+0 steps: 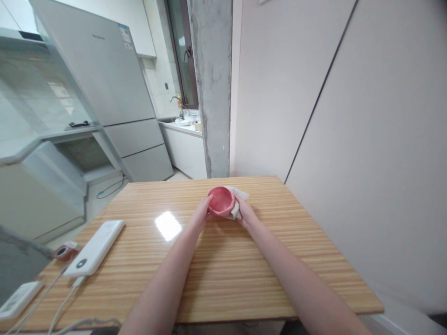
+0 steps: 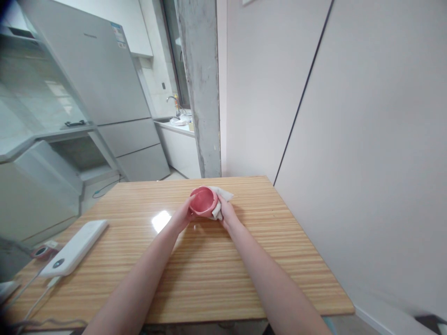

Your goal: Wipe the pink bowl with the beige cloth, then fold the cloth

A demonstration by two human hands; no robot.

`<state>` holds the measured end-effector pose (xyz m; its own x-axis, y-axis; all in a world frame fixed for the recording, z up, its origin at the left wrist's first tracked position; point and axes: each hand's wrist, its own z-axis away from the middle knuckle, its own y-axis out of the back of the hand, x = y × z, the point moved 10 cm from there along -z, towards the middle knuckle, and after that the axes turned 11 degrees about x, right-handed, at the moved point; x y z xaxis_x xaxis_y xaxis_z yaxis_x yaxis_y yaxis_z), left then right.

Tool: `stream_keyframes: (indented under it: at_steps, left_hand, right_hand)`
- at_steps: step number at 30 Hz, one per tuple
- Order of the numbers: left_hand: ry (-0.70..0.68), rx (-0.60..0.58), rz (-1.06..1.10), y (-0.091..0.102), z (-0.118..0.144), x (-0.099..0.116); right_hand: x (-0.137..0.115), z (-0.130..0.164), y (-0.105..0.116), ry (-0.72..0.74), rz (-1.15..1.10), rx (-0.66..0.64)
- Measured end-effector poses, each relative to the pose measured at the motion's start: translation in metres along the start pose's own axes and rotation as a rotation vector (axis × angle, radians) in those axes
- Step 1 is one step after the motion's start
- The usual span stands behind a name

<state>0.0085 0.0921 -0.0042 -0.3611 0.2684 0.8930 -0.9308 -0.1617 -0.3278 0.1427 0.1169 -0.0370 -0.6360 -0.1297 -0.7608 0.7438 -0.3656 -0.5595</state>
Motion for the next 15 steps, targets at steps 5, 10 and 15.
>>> stream_keyframes:
  at_steps: [5, 10, 15]
  left_hand:
    - [0.08, 0.055, -0.097, 0.003, 0.0, -0.016]
    - [-0.025, 0.13, -0.008, 0.01, -0.008, -0.007]
    - [-0.023, 0.105, -0.129, 0.015, -0.011, -0.006]
  right_hand:
    - [-0.003, 0.004, -0.006, -0.037, -0.012, -0.082]
    - [0.012, 0.007, -0.016, -0.058, 0.056, -0.134]
    - [0.004, -0.001, 0.0, 0.022, 0.044, -0.021]
